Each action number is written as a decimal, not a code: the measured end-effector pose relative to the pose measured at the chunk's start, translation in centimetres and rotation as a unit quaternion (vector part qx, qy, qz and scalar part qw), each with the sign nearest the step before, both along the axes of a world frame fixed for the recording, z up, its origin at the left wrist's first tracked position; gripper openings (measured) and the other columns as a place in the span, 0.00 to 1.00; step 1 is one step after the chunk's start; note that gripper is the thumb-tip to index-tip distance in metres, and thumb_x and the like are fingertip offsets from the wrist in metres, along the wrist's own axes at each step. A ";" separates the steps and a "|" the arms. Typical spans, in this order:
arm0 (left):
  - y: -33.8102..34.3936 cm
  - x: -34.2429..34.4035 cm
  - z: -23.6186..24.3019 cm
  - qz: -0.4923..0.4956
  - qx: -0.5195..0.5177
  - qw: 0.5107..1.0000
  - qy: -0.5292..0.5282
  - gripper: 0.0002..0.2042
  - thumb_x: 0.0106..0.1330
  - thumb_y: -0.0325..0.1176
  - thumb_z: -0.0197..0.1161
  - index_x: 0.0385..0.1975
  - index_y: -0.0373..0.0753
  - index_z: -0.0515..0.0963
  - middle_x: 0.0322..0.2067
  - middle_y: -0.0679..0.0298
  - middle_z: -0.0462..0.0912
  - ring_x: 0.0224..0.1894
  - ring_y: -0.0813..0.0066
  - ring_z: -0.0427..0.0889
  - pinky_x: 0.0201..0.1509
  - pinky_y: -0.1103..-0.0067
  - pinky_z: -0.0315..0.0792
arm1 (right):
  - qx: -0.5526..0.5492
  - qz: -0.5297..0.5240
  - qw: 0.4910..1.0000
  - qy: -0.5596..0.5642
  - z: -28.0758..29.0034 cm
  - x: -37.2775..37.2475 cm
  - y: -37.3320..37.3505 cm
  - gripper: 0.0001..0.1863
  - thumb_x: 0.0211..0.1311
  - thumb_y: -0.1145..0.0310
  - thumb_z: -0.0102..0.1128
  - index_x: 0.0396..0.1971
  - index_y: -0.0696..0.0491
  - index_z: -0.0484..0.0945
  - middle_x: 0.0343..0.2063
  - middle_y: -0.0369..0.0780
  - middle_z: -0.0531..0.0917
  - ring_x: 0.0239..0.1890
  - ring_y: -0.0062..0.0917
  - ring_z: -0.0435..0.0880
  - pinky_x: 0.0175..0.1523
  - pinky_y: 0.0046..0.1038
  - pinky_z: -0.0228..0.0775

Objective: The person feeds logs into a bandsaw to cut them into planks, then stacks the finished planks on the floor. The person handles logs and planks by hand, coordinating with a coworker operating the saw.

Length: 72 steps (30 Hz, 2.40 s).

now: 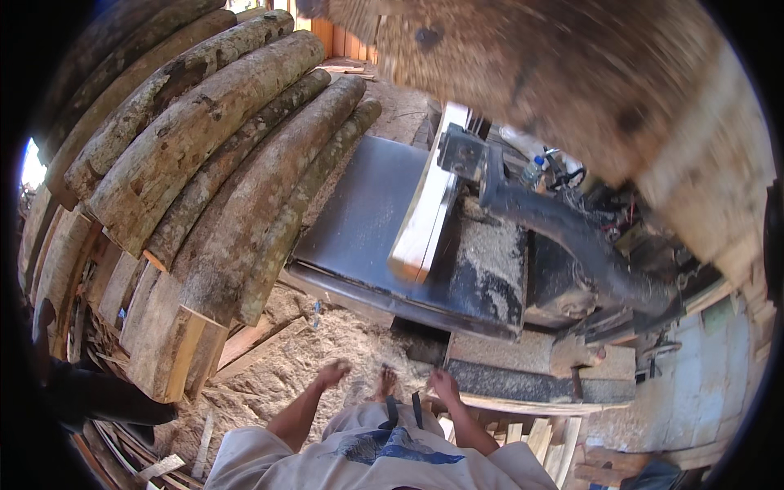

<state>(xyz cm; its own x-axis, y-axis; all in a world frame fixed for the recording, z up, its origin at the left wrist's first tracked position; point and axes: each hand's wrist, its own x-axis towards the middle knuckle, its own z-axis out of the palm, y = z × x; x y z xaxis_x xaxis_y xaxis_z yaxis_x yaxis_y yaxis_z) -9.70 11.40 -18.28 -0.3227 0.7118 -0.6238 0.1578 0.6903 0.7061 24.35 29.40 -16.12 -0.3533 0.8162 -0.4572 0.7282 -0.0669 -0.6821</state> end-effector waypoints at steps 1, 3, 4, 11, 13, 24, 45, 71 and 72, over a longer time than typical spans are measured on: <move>6.2 0.8 6.6 0.082 0.066 0.990 -0.096 0.29 0.59 0.51 0.59 0.57 0.42 0.68 0.35 0.60 0.82 0.33 0.72 0.80 0.34 0.76 0.75 | 0.059 -0.018 0.997 0.046 -0.3 -0.8 3.6 0.17 0.64 0.54 0.50 0.38 0.54 0.77 0.27 0.38 0.82 0.24 0.20 0.80 0.28 0.22 0.71; 11.4 -2.5 10.9 0.157 0.169 0.966 -0.120 0.30 0.61 0.52 0.57 0.60 0.43 0.63 0.42 0.57 0.79 0.42 0.71 0.79 0.40 0.73 0.75 | -0.021 -0.085 0.973 0.213 11.2 -9.2 7.5 0.18 0.65 0.54 0.51 0.41 0.54 0.75 0.27 0.37 0.82 0.25 0.19 0.80 0.30 0.22 0.72; 14.8 -2.9 13.7 0.157 0.200 0.959 -0.127 0.31 0.61 0.53 0.56 0.61 0.42 0.63 0.44 0.55 0.78 0.44 0.68 0.78 0.42 0.71 0.74 | -0.032 -0.096 0.967 0.235 13.0 -10.7 10.0 0.19 0.64 0.53 0.50 0.43 0.54 0.74 0.29 0.37 0.81 0.27 0.20 0.80 0.31 0.22 0.73; 21.1 -4.6 19.1 0.038 0.170 0.962 -0.209 0.36 0.61 0.57 0.55 0.65 0.42 0.55 0.57 0.51 0.67 0.58 0.55 0.68 0.57 0.57 0.66 | -0.033 -0.090 0.967 0.237 13.7 -15.3 13.3 0.27 0.63 0.45 0.46 0.50 0.52 0.70 0.45 0.39 0.75 0.44 0.24 0.77 0.42 0.28 0.73; 18.8 -3.7 19.3 0.014 0.159 0.965 -0.209 0.37 0.61 0.57 0.55 0.66 0.44 0.53 0.60 0.50 0.62 0.61 0.53 0.63 0.60 0.56 0.63 | -0.112 -0.079 0.959 0.250 12.8 -14.2 10.2 0.30 0.64 0.45 0.44 0.56 0.53 0.66 0.51 0.41 0.72 0.54 0.27 0.70 0.57 0.28 0.61; 1.2 2.7 18.2 0.000 0.304 0.916 -0.263 0.34 0.63 0.49 0.55 0.65 0.40 0.53 0.58 0.51 0.65 0.58 0.63 0.67 0.61 0.74 0.62 | -0.068 -0.028 0.957 0.279 14.5 -8.2 -10.5 0.36 0.63 0.43 0.46 0.65 0.48 0.55 0.47 0.41 0.75 0.47 0.25 0.76 0.44 0.21 0.71; -29.6 12.4 19.9 0.077 0.191 0.954 -0.220 0.31 0.64 0.42 0.59 0.65 0.43 0.56 0.47 0.55 0.76 0.48 0.72 0.75 0.49 0.79 0.71 | -0.002 -0.055 0.929 0.367 8.8 0.6 -41.7 0.36 0.63 0.44 0.48 0.64 0.50 0.56 0.49 0.43 0.75 0.41 0.26 0.80 0.39 0.26 0.77; 1.4 3.6 12.8 0.217 0.245 0.873 -0.361 0.38 0.63 0.63 0.44 0.59 0.31 0.58 0.52 0.50 0.71 0.55 0.60 0.70 0.58 0.69 0.65 | -0.208 -0.340 0.883 -0.247 3.8 16.4 -60.1 0.18 0.66 0.58 0.40 0.42 0.52 0.76 0.24 0.35 0.79 0.29 0.22 0.79 0.46 0.27 0.70; 3.1 5.1 12.8 0.231 0.292 0.824 -0.428 0.40 0.61 0.66 0.45 0.62 0.38 0.56 0.54 0.51 0.68 0.58 0.62 0.67 0.61 0.67 0.61 | -0.220 -0.348 0.869 -0.273 3.7 16.7 -62.4 0.18 0.66 0.58 0.40 0.42 0.52 0.77 0.23 0.35 0.79 0.29 0.22 0.79 0.46 0.27 0.70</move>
<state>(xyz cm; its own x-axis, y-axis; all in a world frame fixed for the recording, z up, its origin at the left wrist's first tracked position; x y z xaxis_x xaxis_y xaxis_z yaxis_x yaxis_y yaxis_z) -4.60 14.46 -5.46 -0.2620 0.8961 -0.3582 -0.7547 0.0410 0.6548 41.04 -33.05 -12.42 0.5236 0.4486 -0.7243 0.6140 -0.7881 -0.0443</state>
